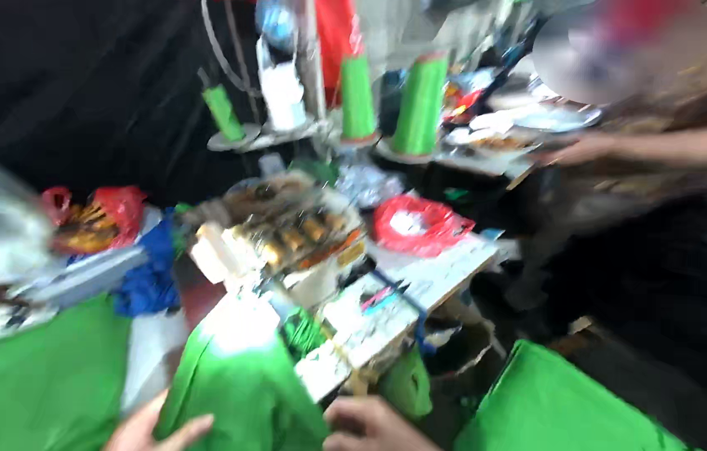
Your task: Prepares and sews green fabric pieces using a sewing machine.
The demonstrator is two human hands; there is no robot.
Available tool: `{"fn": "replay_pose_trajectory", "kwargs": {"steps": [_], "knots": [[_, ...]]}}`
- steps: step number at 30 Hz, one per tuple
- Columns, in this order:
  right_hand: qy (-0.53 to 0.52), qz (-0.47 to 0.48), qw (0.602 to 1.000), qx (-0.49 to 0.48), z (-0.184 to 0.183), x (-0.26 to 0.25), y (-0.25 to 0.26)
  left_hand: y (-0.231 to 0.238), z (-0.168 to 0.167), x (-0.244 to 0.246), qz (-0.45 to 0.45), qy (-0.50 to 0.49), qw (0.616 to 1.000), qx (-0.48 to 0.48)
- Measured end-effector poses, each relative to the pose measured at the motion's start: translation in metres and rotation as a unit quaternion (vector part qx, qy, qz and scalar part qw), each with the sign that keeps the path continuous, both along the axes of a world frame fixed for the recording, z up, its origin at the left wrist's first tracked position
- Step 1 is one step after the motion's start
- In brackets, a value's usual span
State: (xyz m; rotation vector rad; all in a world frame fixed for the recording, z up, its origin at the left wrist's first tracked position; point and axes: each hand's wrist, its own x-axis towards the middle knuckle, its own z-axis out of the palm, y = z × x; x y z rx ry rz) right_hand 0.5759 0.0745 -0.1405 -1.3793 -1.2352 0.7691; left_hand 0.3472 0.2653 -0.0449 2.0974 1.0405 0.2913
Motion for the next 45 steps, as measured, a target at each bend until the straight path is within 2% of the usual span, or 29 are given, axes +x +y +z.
{"fn": "replay_pose_trajectory", "kwargs": {"steps": [2,7,11,14,19,24,29,32,38,45], "knots": [[0.016,0.058,0.998,-0.027,-0.011,0.001,-0.002,0.005,-0.005,-0.005,0.026,-0.012,1.000,0.003],[0.071,0.009,0.997,0.008,-0.023,-0.005,-0.011,0.010,-0.026,-0.012,0.028,-0.122,0.992,-0.003],[0.042,-0.031,0.997,0.050,-0.025,-0.010,-0.011,0.011,-0.026,-0.010,0.039,-0.123,0.991,-0.018],[0.035,-0.027,0.998,0.052,-0.025,-0.010,-0.013,0.010,-0.026,-0.007,0.046,-0.130,0.990,-0.030],[0.073,-0.021,0.996,0.039,-0.019,-0.007,-0.021,0.006,-0.014,-0.004,0.063,-0.123,0.990,-0.024],[0.096,0.005,0.995,0.018,-0.018,-0.004,-0.018,0.008,-0.005,-0.004,0.064,-0.104,0.992,-0.014],[0.109,0.063,0.990,-0.057,-0.013,0.014,-0.019,0.010,-0.020,-0.005,0.061,-0.107,0.992,-0.037],[0.131,0.087,0.986,-0.059,-0.019,0.017,-0.026,0.010,-0.025,-0.004,0.043,-0.107,0.992,-0.058],[0.058,-0.050,0.997,-0.025,-0.028,0.005,-0.039,0.017,-0.027,-0.009,0.035,-0.081,0.995,-0.050],[0.008,-0.035,0.999,0.006,-0.027,0.001,-0.039,0.012,-0.026,-0.022,0.043,-0.082,0.994,-0.059]]}}
